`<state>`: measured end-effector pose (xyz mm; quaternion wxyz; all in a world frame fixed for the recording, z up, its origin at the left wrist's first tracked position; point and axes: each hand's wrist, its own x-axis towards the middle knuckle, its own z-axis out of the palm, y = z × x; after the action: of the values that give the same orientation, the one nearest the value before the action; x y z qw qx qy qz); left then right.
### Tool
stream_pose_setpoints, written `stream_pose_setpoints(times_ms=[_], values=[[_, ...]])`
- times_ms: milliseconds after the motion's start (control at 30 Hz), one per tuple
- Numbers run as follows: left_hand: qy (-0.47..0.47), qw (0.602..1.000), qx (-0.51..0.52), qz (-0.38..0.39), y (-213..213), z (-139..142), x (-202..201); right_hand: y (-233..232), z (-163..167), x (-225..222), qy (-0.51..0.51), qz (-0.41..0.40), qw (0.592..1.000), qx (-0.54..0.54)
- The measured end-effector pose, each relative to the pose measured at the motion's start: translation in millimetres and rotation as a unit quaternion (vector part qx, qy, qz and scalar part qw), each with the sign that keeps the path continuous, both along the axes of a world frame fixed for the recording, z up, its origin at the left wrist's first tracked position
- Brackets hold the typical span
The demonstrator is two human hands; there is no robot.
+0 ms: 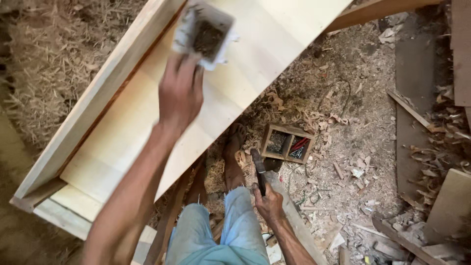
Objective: The person hammers nails into the edges of a wooden drawer box using a hammer. They repeatedly pick nails from a small white container and drive them into the drawer sides and bottom.
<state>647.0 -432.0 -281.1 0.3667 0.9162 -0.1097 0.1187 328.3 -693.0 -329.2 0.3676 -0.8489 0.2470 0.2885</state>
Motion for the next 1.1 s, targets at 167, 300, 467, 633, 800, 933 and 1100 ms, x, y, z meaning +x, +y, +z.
stream_pose_setpoints(times_ms=[167,300,467,633,800,933,1100], values=[[0.289,0.926,0.236,-0.051,-49.7,-36.5,117.3,-20.8,-9.2,0.2,-0.125,0.025,0.992,-0.014],[0.304,0.91,0.271,-0.077,-61.7,-76.4,151.1,-27.5,-24.3,-5.4,-0.038,-0.025,0.999,-0.019],[0.231,0.885,0.375,-0.148,-61.4,-97.6,154.8,-26.2,-36.6,-8.1,-0.07,-0.053,0.996,0.024],[0.238,0.892,0.342,-0.173,-66.9,-94.2,150.3,-24.3,-38.5,-2.6,-0.09,-0.081,0.992,0.03],[0.32,0.891,0.289,-0.138,-62.1,-63.3,147.8,-25.4,-40.9,-5.1,0.027,-0.1,0.994,0.047],[0.268,0.908,0.295,-0.128,-53.9,-23.3,132.1,-22.8,-42.5,-13.7,-0.086,-0.082,0.993,0.006],[0.081,0.982,0.127,-0.116,-3.7,30.6,50.0,-5.2,-36.2,-23.1,-0.124,-0.073,0.989,-0.017]])
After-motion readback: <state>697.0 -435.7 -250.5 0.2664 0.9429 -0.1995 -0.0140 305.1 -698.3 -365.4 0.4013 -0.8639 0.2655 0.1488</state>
